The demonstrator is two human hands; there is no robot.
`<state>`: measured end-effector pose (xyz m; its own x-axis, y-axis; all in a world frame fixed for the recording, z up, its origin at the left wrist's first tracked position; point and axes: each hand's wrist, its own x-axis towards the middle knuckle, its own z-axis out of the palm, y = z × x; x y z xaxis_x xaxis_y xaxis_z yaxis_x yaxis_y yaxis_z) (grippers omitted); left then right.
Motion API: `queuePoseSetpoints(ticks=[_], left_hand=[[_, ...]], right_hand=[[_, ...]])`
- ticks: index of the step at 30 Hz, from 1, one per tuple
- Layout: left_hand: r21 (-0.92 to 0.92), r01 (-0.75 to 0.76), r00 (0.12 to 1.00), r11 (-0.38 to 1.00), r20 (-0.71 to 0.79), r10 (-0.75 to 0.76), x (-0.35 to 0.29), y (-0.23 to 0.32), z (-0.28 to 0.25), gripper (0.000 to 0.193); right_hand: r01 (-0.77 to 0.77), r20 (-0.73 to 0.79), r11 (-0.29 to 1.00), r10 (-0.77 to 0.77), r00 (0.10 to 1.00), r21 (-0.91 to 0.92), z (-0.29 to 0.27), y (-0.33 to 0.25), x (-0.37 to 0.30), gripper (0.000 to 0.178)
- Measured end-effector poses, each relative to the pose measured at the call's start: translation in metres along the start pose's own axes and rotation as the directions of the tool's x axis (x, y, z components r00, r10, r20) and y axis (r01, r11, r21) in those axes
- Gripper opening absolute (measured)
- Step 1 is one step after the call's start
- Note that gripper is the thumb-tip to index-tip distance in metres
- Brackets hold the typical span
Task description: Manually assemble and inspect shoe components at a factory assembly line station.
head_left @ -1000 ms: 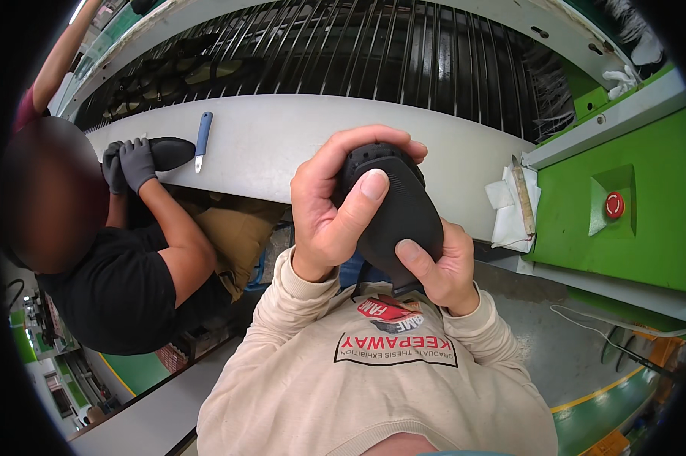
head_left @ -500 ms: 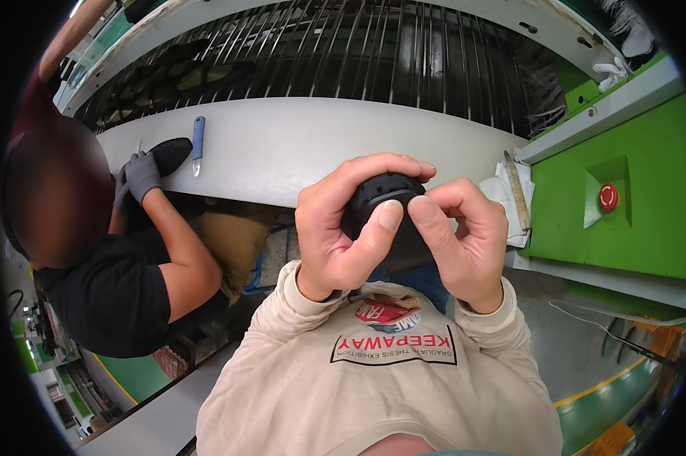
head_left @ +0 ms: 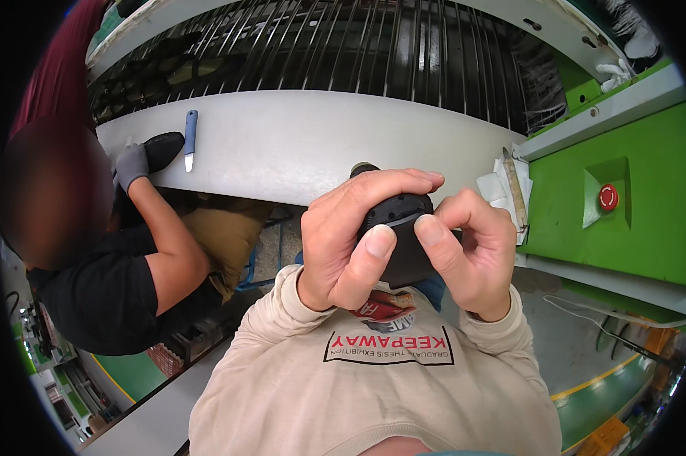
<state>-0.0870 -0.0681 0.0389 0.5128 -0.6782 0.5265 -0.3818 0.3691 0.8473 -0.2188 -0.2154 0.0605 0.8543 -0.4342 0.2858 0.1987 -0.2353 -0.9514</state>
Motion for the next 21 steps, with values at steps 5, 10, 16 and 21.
queuePoseSetpoints(ticks=[5,10,16,21], left_hand=[[0.103,-0.067,0.997,0.992,0.041,0.064,0.002,0.006,-0.002,0.045],[0.054,-0.082,0.996,0.995,0.029,0.081,-0.001,0.005,-0.004,0.041],[0.028,0.021,0.998,0.999,-0.063,-0.02,0.013,-0.001,-0.008,0.04],[-0.311,0.124,0.984,0.942,-0.087,-0.158,0.03,-0.058,-0.016,0.084]], right_hand=[[-0.022,0.042,1.0,0.021,0.999,0.011,0.001,-0.001,-0.002,0.026],[0.025,0.065,1.0,-0.024,0.998,-0.009,0.002,-0.005,-0.006,0.022],[0.067,-0.025,0.994,-0.07,0.997,-0.081,0.01,0.007,0.018,0.025],[0.101,-0.085,0.995,-0.102,0.991,-0.017,0.027,0.033,0.057,0.03]])
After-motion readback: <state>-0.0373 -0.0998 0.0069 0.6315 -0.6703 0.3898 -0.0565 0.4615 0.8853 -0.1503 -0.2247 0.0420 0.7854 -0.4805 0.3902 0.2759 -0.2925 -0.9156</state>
